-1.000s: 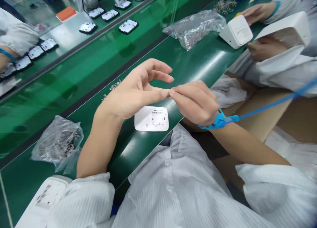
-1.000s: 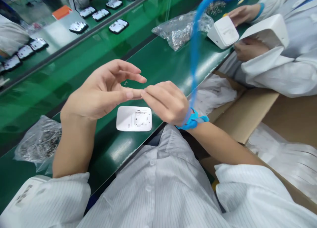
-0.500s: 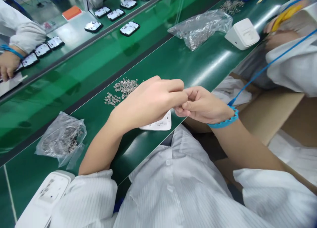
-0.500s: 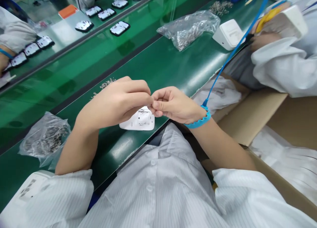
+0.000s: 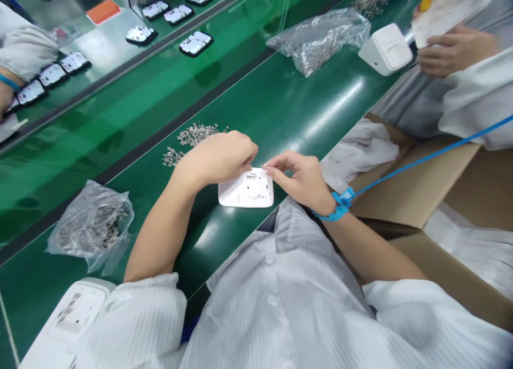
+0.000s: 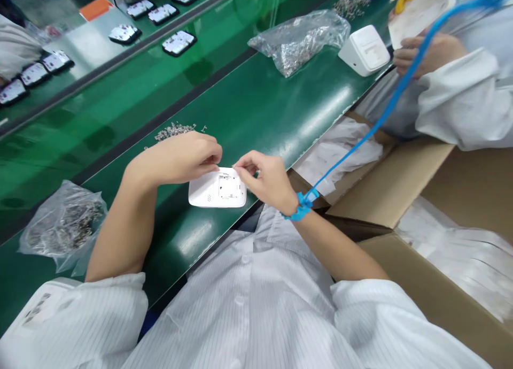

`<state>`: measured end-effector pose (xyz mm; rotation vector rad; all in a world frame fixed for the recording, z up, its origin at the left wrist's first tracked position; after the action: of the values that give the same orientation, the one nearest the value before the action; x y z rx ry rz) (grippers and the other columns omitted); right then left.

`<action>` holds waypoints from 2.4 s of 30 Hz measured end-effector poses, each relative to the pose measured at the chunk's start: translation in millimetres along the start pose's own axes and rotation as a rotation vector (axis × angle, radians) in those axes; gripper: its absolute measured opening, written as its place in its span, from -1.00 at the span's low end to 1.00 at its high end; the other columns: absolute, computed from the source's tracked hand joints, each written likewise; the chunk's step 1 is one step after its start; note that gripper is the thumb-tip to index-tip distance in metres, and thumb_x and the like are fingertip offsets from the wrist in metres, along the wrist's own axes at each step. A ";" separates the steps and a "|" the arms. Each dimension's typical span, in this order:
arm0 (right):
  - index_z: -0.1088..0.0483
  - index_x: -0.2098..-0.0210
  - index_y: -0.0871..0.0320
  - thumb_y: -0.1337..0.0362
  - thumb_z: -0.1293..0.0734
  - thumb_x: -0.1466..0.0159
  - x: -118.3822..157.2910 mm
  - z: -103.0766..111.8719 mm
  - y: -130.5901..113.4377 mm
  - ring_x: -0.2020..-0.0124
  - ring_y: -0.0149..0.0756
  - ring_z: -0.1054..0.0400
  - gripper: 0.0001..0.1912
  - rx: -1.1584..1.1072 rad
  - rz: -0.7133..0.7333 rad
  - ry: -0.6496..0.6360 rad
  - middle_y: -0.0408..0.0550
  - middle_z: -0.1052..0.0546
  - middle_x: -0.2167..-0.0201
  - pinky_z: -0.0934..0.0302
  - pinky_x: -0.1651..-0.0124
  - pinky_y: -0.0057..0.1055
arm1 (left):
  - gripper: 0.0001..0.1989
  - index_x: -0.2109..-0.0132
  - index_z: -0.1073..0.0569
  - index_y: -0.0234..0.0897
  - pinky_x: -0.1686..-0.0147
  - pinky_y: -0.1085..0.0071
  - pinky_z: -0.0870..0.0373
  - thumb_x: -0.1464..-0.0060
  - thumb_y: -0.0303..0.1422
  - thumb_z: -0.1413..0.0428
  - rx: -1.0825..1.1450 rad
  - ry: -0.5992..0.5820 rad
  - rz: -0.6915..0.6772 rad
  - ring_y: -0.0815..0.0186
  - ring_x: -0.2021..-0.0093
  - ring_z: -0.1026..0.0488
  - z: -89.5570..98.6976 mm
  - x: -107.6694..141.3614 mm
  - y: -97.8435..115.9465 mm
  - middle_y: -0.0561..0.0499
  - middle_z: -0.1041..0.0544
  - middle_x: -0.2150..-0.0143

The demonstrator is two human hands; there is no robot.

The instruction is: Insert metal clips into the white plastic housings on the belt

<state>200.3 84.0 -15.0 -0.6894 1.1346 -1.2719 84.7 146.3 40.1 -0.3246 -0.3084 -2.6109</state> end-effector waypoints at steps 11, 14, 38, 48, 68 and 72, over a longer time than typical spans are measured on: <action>-0.54 0.38 0.09 0.37 -0.40 -0.20 16.1 -18.1 17.1 0.17 -0.24 -0.41 -0.93 0.128 0.040 0.095 -0.07 -0.44 0.23 -0.34 0.05 -0.20 | -0.86 0.20 -0.55 -0.21 0.37 0.34 -0.15 -0.15 -0.37 -0.09 0.059 -0.174 0.139 0.20 0.31 -0.43 -34.5 -23.5 -14.1 -0.04 -0.49 0.38; -0.52 0.39 0.09 0.38 -0.40 -0.19 14.1 -17.1 17.5 0.18 -0.24 -0.41 -0.93 0.149 0.028 0.074 -0.07 -0.46 0.23 -0.32 0.08 -0.22 | -0.85 0.21 -0.55 -0.22 0.40 0.35 -0.12 -0.14 -0.42 -0.08 0.058 -0.167 0.136 0.23 0.35 -0.42 -34.9 -24.0 -13.1 -0.03 -0.48 0.38; -0.57 0.23 0.02 0.38 -0.30 -0.36 30.6 -22.0 12.7 0.14 -0.20 -0.40 -0.80 0.268 0.283 0.125 -0.02 -0.50 0.19 -0.37 0.09 -0.16 | -0.86 0.47 -0.30 -0.24 0.43 0.31 -0.05 -0.03 -0.39 -0.07 0.299 0.197 0.260 0.30 0.40 -0.30 -61.5 -8.0 -12.0 -0.01 -0.40 0.37; -0.51 0.27 0.05 0.35 -0.22 -0.42 29.1 -27.0 6.8 0.14 -0.17 -0.33 -0.77 0.390 0.296 -0.026 0.02 -0.47 0.18 -0.31 0.06 -0.14 | -0.86 0.47 -0.27 -0.23 0.42 0.31 -0.05 -0.02 -0.41 -0.05 0.310 0.171 0.248 0.30 0.41 -0.28 -59.9 -10.2 -13.0 0.00 -0.40 0.37; -0.30 0.38 0.12 0.51 -0.27 -0.04 -8.4 -39.9 8.8 0.16 -0.04 -0.27 -0.81 0.482 0.063 -0.133 0.05 -0.41 0.29 -0.23 0.11 -0.11 | -0.85 0.47 -0.22 -0.20 0.40 0.30 -0.12 0.07 -0.38 -0.09 0.238 0.192 0.147 0.30 0.43 -0.27 -56.5 -8.2 -7.1 0.04 -0.37 0.41; -0.30 0.39 0.10 0.48 -0.29 -0.03 -10.0 -37.1 12.1 0.21 -0.08 -0.28 -0.81 0.446 0.079 -0.096 0.01 -0.42 0.31 -0.23 0.16 -0.15 | -0.86 0.46 -0.21 -0.19 0.38 0.31 -0.14 0.07 -0.39 -0.07 0.270 0.183 0.135 0.29 0.39 -0.30 -56.2 -8.8 -7.1 0.04 -0.37 0.41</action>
<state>171.5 102.8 -35.9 -0.3631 0.7544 -1.3496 79.0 140.8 -16.7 -0.0125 -0.5474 -2.4062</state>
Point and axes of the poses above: each hand's wrist, its own x-axis away from the middle knuckle, its own z-axis out of the back of the hand, y = z × x, the point moved 8 cm from there along -x, towards the middle knuckle
